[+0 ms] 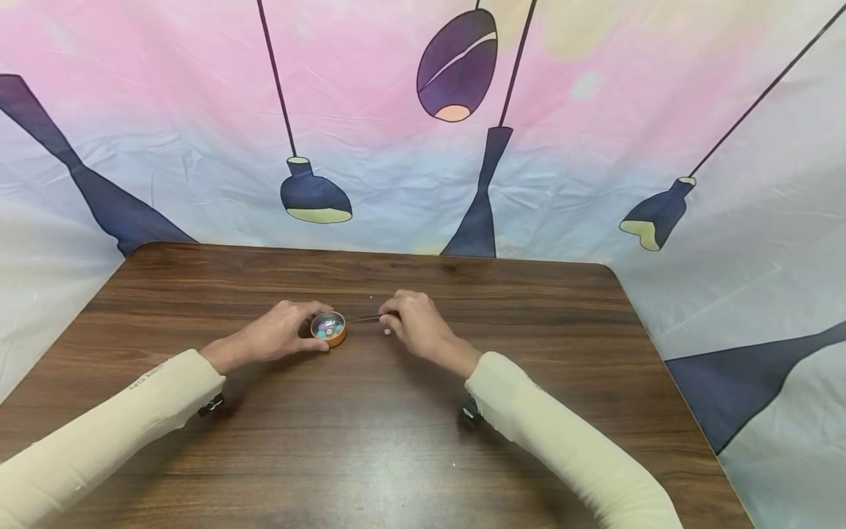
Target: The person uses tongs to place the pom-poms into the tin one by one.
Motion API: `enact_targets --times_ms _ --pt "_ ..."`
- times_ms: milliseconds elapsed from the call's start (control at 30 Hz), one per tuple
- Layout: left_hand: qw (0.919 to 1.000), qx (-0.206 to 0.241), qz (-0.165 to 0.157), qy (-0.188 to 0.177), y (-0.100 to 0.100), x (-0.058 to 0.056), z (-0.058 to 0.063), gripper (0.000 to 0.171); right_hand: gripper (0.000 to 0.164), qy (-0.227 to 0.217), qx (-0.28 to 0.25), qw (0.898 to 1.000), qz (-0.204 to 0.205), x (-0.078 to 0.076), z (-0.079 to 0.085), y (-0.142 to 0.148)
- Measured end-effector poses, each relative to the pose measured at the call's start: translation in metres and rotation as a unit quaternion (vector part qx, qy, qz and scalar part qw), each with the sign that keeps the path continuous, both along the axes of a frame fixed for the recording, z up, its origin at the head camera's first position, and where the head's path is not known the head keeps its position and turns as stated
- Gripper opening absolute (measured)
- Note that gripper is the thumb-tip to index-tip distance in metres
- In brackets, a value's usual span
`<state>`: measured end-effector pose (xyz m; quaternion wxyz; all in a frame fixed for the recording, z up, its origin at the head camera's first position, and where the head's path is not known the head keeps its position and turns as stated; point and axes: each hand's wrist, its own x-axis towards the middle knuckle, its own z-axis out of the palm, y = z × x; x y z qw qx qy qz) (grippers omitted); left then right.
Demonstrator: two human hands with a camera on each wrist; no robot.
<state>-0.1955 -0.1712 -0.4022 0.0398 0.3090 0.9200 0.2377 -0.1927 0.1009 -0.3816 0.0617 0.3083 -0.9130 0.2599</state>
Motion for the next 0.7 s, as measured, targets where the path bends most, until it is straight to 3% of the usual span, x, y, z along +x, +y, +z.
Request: enact_targets --times_ms 700 --pt "1.0 -0.004 -0.002 0.0 -0.001 0.001 0.001 0.058 0.01 0.009 0.027 0.999 -0.022 -0.001 -0.002 0.043"
